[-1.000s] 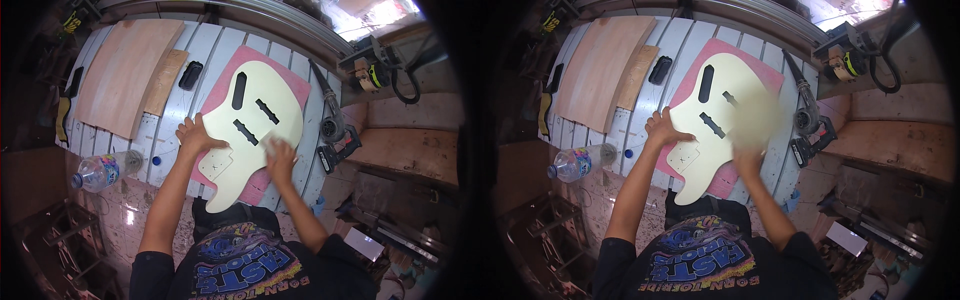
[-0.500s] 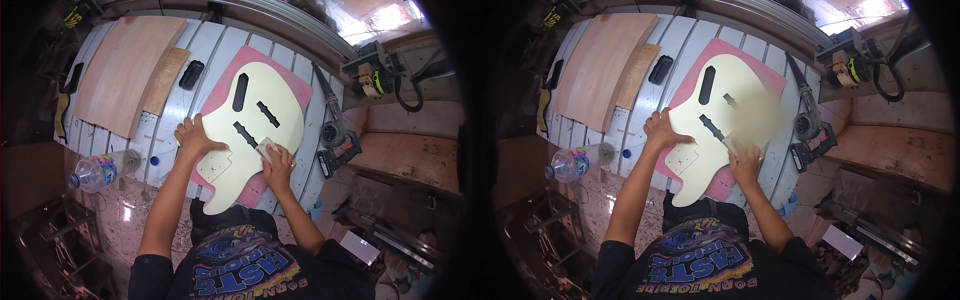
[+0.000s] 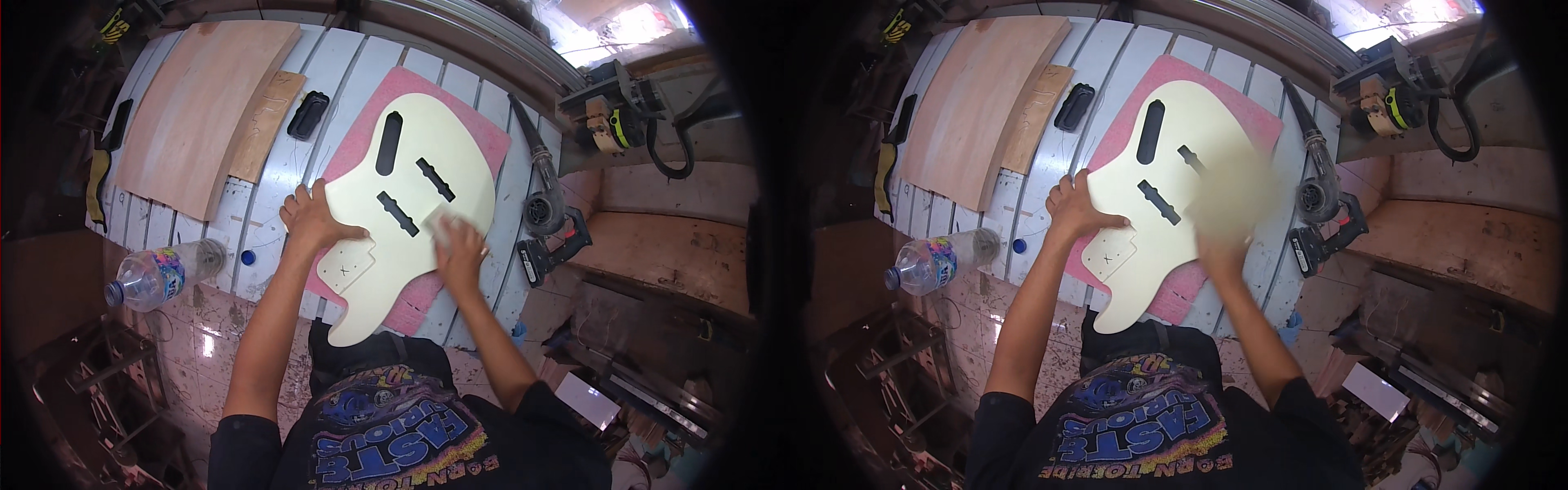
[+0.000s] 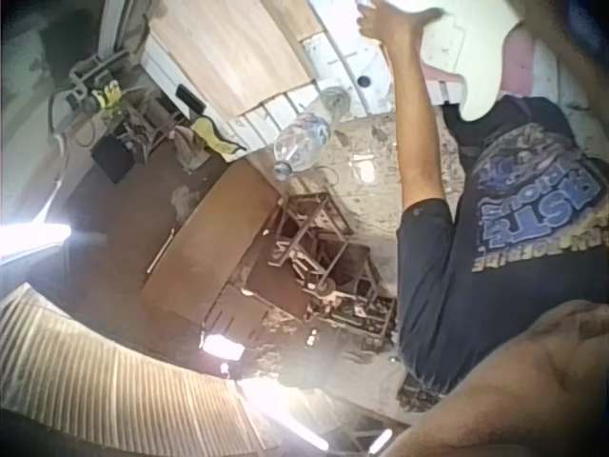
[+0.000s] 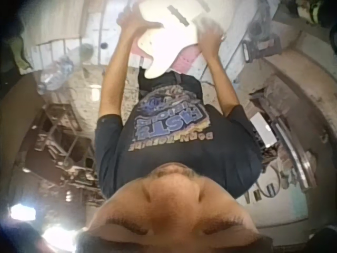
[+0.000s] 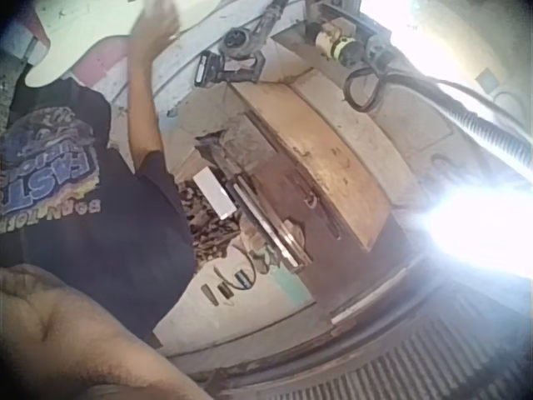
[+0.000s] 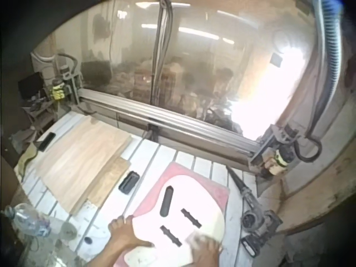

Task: The person sands the surface and edges of a cream-colored electric bass guitar body using a sanding block, handling the instrument by its neck pocket and various edges.

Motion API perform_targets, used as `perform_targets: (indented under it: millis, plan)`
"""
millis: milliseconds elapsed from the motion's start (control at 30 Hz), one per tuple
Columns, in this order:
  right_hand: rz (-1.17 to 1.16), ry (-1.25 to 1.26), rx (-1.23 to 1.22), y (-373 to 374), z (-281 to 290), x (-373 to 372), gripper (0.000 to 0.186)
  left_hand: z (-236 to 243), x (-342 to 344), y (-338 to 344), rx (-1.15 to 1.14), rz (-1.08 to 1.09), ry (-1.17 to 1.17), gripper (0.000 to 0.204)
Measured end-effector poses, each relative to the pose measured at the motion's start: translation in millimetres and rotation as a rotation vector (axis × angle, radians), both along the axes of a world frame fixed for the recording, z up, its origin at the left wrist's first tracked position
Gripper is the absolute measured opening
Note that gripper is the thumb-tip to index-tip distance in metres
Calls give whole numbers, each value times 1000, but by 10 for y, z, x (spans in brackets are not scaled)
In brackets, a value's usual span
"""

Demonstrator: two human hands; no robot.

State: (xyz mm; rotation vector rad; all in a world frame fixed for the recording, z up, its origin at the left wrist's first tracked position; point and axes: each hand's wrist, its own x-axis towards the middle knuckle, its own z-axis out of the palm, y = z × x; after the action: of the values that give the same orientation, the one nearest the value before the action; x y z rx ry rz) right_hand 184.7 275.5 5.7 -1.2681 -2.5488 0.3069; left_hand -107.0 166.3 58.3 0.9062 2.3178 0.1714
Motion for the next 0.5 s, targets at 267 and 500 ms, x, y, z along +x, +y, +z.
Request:
perform_targets:
  millis: [267, 500]
  plan:
    - [-86, 55, 57, 411, -2, -31, 53, -13, 60, 21, 63, -5, 2, 135]
    - [-117, 133, 100, 539, -71, 20, 51, 14, 79, 14, 48, -5, 9, 137]
